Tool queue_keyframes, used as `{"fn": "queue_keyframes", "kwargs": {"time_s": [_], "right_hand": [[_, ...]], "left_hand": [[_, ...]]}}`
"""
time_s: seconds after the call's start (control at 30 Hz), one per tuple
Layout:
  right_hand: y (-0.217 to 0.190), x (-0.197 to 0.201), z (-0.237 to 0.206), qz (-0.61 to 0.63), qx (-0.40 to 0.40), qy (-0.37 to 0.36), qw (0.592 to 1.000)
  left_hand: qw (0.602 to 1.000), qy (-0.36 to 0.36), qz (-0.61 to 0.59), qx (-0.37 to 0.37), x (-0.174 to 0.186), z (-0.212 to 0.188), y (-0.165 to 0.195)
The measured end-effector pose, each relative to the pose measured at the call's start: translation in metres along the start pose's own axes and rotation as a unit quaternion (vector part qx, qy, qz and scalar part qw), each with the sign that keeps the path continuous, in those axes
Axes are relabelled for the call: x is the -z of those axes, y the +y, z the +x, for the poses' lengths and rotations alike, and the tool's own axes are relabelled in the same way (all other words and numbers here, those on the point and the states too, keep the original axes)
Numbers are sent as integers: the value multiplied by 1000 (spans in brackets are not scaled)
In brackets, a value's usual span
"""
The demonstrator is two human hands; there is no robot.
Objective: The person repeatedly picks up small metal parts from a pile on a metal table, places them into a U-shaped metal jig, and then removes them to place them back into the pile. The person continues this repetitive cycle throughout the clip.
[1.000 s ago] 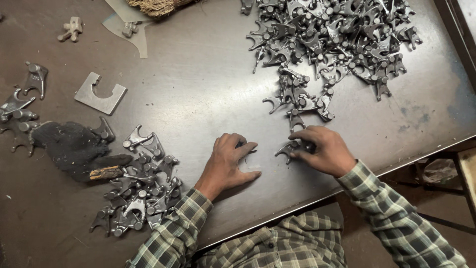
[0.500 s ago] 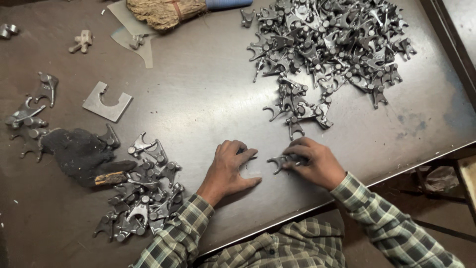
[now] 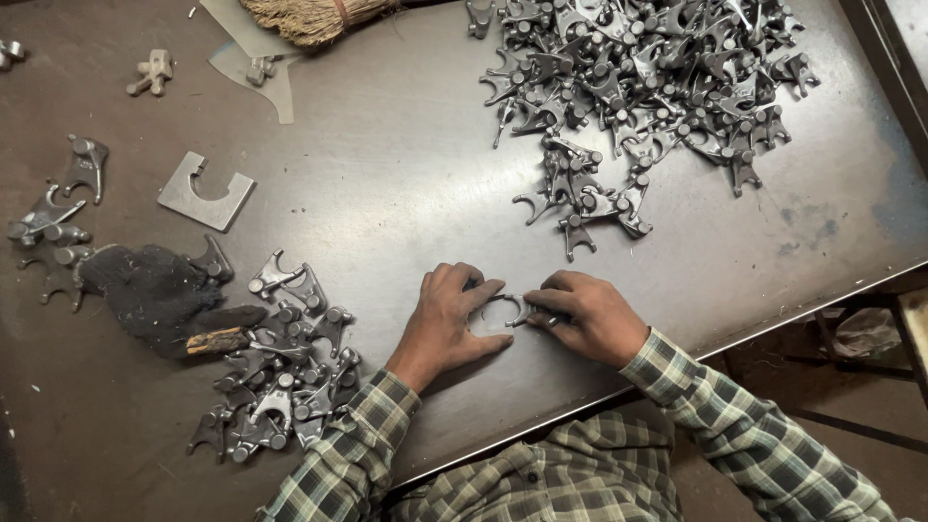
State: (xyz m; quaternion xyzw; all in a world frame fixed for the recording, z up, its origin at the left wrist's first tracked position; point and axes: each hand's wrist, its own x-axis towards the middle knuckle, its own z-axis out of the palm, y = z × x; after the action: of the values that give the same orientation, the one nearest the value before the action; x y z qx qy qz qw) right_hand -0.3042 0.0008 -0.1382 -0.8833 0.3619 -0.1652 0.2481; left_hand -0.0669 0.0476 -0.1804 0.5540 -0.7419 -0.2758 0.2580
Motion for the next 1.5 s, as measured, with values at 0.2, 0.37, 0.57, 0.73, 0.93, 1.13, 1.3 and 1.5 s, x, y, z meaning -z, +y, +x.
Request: {"fn": "queue_keyframes", "kwargs": {"time_s": [0.2, 0.37, 0.57, 0.73, 0.93, 1.13, 1.3, 1.5], "right_hand": [[2, 2, 5, -26, 29, -2, 999], [0, 7, 0, 18, -57, -27, 998], [0, 2, -5, 7, -36, 10, 999], [5, -2, -1, 12, -35, 8, 999], [1, -7, 1, 24, -69, 9, 997], [-10, -9, 5, 18, -66, 4, 998], [-3, 3, 9, 43, -97, -51, 993], [15, 13, 28, 90, -110, -116, 983]], "left_hand": [[999, 4, -2, -33, 1, 4, -1], [999, 12, 2, -49, 0, 3, -1], [999, 2, 2, -51, 1, 1, -1], [999, -6, -1, -37, -2, 5, -1], [1000, -5, -4, -28, -3, 6, 1], [998, 26, 10, -57, 7, 3, 12], [998, 19, 1, -58, 10, 0, 19], [998, 19, -23, -59, 15, 7, 11]]}}
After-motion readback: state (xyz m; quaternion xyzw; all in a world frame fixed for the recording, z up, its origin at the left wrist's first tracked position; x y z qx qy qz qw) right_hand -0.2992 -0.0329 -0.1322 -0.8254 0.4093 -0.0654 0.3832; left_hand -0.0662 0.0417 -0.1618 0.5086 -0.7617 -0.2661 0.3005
